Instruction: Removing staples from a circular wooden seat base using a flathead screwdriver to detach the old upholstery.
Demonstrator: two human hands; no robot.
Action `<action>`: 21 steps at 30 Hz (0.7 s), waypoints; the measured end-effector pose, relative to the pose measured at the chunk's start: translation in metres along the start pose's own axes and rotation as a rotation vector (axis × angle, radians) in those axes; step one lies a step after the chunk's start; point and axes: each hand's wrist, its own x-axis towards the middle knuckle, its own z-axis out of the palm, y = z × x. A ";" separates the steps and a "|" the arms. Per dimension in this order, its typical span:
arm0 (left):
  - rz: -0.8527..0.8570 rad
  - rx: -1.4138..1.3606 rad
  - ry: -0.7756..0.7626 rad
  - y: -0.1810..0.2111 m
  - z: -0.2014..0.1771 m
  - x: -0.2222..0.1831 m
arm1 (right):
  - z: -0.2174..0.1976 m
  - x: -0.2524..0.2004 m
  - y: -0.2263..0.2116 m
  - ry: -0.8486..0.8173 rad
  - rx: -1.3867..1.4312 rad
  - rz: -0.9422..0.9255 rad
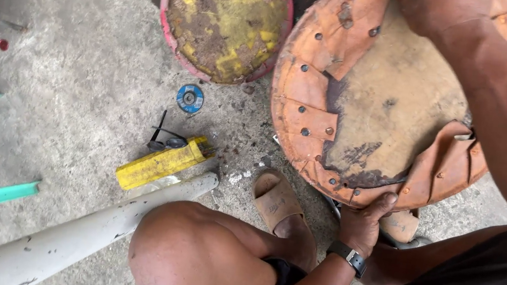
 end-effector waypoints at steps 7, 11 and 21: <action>-0.012 -0.108 -0.068 0.053 0.013 -0.022 | -0.032 -0.005 0.007 -0.145 -0.138 -0.088; 0.023 -0.158 -0.025 0.055 0.009 -0.019 | -0.099 -0.048 0.002 -0.292 0.269 0.232; 0.126 -0.442 0.099 0.077 -0.012 0.006 | -0.192 -0.206 0.013 -0.262 0.817 0.727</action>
